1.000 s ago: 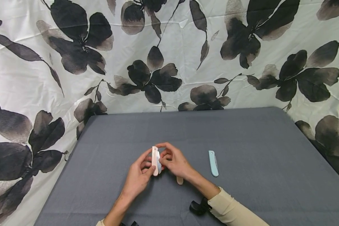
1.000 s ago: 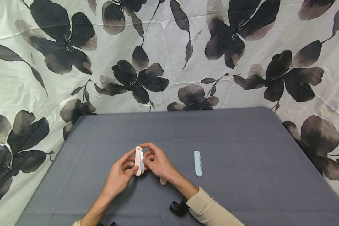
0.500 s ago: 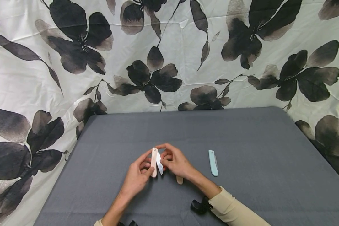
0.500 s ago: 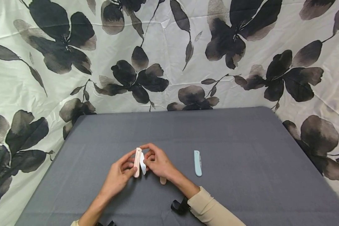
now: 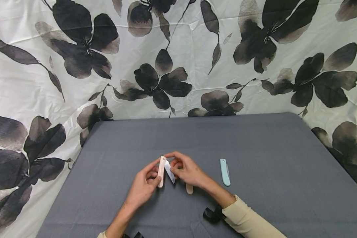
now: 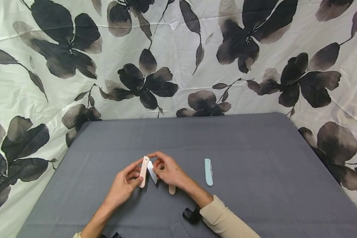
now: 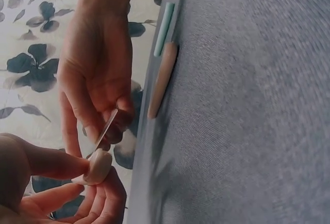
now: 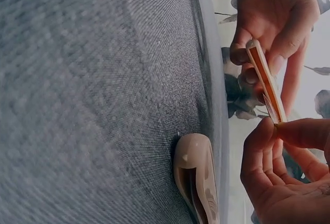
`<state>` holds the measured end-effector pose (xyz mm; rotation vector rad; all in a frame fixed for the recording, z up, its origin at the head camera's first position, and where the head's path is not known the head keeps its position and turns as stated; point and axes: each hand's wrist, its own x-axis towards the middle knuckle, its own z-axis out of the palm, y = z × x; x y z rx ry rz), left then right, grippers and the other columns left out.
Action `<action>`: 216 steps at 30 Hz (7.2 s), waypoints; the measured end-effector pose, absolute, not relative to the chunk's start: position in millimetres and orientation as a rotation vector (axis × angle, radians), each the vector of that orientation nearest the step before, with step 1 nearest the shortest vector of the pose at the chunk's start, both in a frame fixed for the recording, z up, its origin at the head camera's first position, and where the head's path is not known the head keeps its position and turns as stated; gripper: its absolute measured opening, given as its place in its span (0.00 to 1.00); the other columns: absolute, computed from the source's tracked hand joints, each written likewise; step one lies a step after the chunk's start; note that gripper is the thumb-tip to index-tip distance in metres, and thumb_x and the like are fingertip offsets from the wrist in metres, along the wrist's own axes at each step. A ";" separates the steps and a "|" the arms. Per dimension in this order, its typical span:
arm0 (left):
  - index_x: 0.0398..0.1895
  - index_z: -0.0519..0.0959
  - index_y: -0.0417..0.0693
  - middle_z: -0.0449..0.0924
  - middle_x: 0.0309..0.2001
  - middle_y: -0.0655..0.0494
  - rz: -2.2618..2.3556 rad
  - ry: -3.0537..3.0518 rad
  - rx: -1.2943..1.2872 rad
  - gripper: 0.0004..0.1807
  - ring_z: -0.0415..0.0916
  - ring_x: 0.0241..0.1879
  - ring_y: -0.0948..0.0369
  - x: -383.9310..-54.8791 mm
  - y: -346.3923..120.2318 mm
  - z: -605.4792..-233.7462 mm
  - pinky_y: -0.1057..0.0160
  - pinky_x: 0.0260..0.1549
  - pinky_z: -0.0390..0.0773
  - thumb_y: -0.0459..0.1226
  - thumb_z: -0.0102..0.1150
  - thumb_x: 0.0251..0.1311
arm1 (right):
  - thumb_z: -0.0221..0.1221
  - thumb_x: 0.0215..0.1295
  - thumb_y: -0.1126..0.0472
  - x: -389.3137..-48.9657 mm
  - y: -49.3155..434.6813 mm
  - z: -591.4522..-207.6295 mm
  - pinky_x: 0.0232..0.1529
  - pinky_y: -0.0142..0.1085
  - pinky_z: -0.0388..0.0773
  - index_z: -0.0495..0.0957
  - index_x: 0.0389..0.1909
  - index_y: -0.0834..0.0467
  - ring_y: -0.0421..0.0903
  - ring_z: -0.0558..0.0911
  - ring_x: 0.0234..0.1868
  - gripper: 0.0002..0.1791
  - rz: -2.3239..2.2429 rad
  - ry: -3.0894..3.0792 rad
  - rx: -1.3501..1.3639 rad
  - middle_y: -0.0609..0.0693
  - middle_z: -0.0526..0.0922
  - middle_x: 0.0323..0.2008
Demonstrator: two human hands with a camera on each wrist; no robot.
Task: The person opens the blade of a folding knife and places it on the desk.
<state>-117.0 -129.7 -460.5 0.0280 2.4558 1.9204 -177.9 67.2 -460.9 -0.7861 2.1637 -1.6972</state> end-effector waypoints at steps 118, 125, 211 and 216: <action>0.69 0.79 0.63 0.86 0.50 0.53 1.352 2.799 0.338 0.37 0.79 0.40 0.62 -113.5 -157.4 -455.8 0.68 0.38 0.80 0.20 0.64 0.61 | 0.63 0.72 0.67 -163.9 83.7 -464.8 0.34 0.30 0.75 0.88 0.54 0.54 0.37 0.74 0.31 0.14 -1.504 2.529 -0.833 0.49 0.85 0.39; 0.70 0.79 0.60 0.86 0.52 0.51 1.345 2.794 0.378 0.37 0.79 0.45 0.58 -112.6 -160.0 -452.0 0.67 0.39 0.80 0.19 0.62 0.61 | 0.62 0.72 0.67 -164.8 82.5 -461.5 0.35 0.30 0.75 0.88 0.54 0.53 0.40 0.76 0.33 0.14 -1.477 2.532 -0.819 0.48 0.85 0.39; 0.72 0.76 0.57 0.78 0.42 0.53 1.022 2.684 0.645 0.34 0.66 0.33 0.68 -111.2 -172.0 -448.7 0.67 0.35 0.70 0.20 0.51 0.68 | 0.58 0.73 0.69 -170.2 80.3 -457.1 0.36 0.30 0.72 0.91 0.44 0.52 0.35 0.72 0.32 0.14 -1.337 2.551 -0.853 0.52 0.84 0.35; 0.75 0.73 0.60 0.76 0.41 0.53 1.013 2.690 0.620 0.35 0.64 0.32 0.67 -110.1 -170.7 -449.8 0.66 0.36 0.70 0.21 0.52 0.69 | 0.60 0.73 0.68 -173.9 80.9 -456.5 0.38 0.30 0.76 0.89 0.46 0.55 0.39 0.78 0.36 0.11 -1.442 2.525 -0.784 0.52 0.88 0.43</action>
